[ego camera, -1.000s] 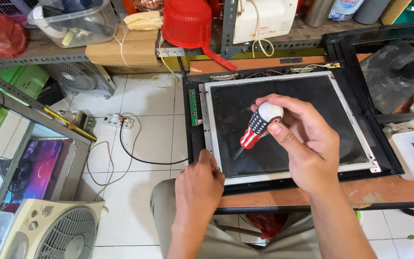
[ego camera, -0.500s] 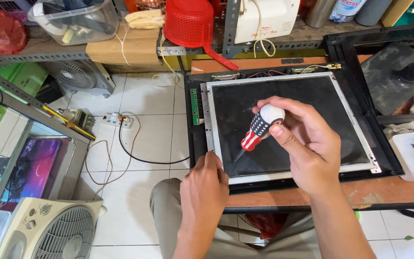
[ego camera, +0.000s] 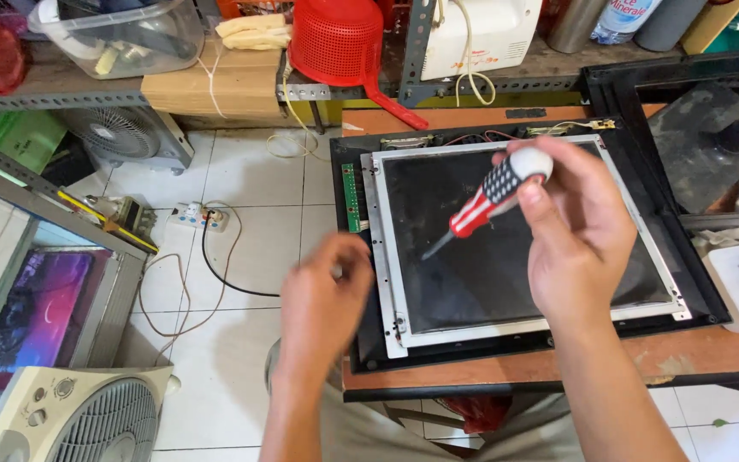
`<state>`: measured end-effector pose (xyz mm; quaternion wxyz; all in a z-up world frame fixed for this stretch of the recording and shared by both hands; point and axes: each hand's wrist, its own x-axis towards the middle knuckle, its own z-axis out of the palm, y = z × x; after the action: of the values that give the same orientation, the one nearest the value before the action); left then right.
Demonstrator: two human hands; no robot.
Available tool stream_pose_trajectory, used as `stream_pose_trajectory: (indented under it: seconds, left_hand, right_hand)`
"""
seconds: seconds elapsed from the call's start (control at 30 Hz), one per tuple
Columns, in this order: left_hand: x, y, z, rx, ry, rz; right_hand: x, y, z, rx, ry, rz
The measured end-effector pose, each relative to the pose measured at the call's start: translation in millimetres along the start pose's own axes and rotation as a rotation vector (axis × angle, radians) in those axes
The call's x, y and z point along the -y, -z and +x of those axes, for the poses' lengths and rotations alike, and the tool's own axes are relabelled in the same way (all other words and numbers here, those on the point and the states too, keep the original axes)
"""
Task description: Cleaning a monitor frame with a brush and removing screws using a screwdriver.
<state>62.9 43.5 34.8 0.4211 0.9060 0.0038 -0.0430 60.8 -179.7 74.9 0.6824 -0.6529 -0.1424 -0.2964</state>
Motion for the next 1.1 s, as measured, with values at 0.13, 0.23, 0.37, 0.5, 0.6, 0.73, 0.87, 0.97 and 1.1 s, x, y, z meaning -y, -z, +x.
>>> stream_pose_trajectory:
  seconds: [0.13,0.23,0.37,0.5,0.6,0.73,0.87,0.97,1.1]
  left_hand:
    - [22.6,-5.7,66.5,-0.239,-0.294,-0.119]
    - [34.6,-21.7,114.2,-0.188,-0.367,-0.213]
    - [32.9,-34.1,140.3,-0.12,-0.309,-0.38]
    - [49.1,-55.6,156.3,-0.145,-0.293,-0.297]
    - [55.1,-65.2,160.9,-0.206,-0.387,-0.26]
    - [41.5,-50.6,149.0,-0.152,-0.345,-0.257]
    - [40.1,-50.7,149.5,-0.144,-0.342,-0.228]
    - [39.5,-48.9,149.6,-0.135,-0.347,-0.233]
    - [37.5,-46.6,146.4,-0.108,-0.307,-0.249]
  right_hand:
    - [-30.0,-18.5,31.5,-0.017,0.098,-0.004]
    - [-46.9,-41.7,59.1,0.016,0.138,-0.032]
    - [-68.1,-64.8,80.6,0.035,0.135,-0.082]
    - [-72.1,-75.3,90.6,0.061,0.13,-0.169]
    - [-73.8,-77.2,96.8,0.079,0.109,-0.179]
    - [-79.3,-79.0,99.5,0.092,0.116,-0.216]
    - [-83.9,-81.9,96.5,0.121,0.067,-0.209]
    - [-80.7,-82.9,96.2,0.124,0.15,-0.211]
    - [-73.1,-77.9,99.3,0.071,0.192,-0.284]
